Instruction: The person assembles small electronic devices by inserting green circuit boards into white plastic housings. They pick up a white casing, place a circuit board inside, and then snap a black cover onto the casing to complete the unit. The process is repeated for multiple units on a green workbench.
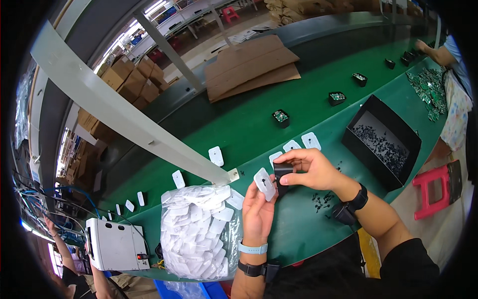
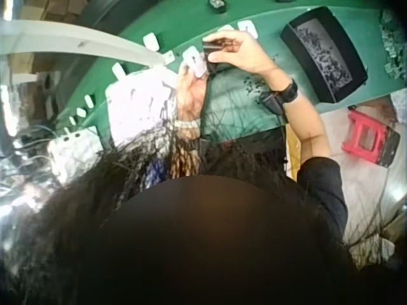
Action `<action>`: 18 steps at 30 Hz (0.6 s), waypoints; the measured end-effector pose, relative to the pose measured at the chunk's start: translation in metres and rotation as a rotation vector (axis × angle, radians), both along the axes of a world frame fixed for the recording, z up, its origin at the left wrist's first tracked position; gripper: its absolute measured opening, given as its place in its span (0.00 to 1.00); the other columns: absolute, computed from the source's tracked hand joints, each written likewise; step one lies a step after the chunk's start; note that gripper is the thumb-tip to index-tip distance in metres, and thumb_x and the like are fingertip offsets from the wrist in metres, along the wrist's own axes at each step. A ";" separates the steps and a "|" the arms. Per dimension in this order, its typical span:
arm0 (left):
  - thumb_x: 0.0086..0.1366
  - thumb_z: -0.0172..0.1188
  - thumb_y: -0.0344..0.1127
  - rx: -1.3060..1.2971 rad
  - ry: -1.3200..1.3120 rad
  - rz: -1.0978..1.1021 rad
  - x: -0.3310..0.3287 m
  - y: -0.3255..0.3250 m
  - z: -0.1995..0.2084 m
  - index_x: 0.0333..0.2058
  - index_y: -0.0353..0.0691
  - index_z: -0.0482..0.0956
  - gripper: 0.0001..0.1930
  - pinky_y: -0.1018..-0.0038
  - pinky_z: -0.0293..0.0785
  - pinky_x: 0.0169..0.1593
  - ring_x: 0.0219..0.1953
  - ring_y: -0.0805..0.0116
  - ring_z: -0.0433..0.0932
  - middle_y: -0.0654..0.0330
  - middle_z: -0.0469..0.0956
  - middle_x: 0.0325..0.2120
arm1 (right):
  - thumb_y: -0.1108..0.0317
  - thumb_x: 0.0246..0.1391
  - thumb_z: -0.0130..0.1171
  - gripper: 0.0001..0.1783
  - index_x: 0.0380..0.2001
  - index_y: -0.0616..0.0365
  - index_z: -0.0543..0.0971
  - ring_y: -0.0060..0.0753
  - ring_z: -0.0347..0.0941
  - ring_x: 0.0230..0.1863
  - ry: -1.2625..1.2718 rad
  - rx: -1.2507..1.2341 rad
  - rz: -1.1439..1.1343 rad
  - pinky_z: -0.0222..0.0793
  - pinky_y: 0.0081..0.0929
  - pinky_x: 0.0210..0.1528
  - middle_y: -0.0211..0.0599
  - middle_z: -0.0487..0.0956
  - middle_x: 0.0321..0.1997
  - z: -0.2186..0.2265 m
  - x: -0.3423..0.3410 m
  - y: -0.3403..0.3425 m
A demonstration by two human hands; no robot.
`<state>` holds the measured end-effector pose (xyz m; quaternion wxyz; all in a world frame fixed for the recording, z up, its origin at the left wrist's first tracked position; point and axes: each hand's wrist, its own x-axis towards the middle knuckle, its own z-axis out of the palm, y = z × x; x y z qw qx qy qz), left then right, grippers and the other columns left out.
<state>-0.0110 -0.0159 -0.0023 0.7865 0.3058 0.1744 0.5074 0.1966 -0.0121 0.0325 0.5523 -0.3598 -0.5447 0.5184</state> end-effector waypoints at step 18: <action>0.68 0.57 0.22 0.181 0.415 0.131 0.009 -0.007 0.003 0.60 0.30 0.69 0.22 0.68 0.70 0.61 0.58 0.63 0.74 0.51 0.76 0.56 | 0.71 0.47 0.75 0.22 0.47 0.64 0.82 0.21 0.77 0.31 -0.254 0.125 -0.079 0.77 0.20 0.37 0.36 0.84 0.40 0.004 -0.005 -0.005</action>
